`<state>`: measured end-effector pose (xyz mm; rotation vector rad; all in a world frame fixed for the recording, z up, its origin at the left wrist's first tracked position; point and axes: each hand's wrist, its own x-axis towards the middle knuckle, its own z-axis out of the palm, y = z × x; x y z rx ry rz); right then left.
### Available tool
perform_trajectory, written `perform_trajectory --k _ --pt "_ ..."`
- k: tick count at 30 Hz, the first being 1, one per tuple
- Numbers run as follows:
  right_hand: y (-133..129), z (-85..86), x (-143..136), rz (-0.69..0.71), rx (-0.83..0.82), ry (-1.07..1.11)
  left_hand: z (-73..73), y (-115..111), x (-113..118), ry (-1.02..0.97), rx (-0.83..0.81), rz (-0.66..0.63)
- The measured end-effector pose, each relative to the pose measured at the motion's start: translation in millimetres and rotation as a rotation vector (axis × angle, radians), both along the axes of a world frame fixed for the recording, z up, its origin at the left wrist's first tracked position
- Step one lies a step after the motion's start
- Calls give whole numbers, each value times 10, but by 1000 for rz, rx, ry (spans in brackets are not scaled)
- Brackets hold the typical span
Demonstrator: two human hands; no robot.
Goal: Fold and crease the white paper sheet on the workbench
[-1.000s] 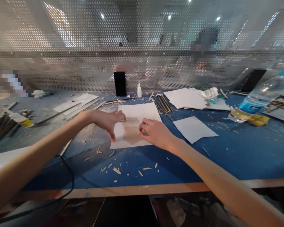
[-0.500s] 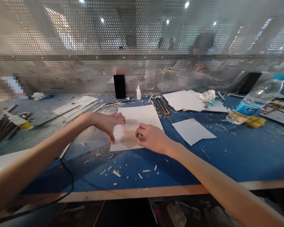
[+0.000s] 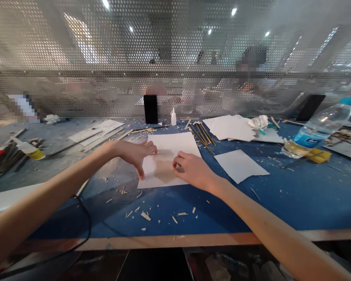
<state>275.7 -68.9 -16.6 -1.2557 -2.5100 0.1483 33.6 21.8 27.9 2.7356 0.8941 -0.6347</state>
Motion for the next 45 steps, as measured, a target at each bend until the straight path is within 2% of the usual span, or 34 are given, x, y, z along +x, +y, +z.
perform_trajectory --k 3,8,13,19,24,30,36,45 --pt "-2 6 -5 -38 41 -8 8 -4 -1 15 -1 18" --pt "-66 3 -78 135 -81 48 25 -4 2 -1 -28 6" --pt "-46 16 -47 43 7 2 13 4 -9 -12 -31 25" --pt "-40 2 -43 105 -36 13 47 -36 -1 10 -13 6" --pt "20 -15 10 -38 101 -70 9 -4 -28 -3 -3 2" --pt "-18 -1 -23 56 1 -7 10 0 -26 1 -31 45" --pt "0 -7 -13 -35 64 -31 9 7 -19 -9 -31 19" --pt "28 -40 5 -33 33 -4 -32 40 -35 -18 -46 52"
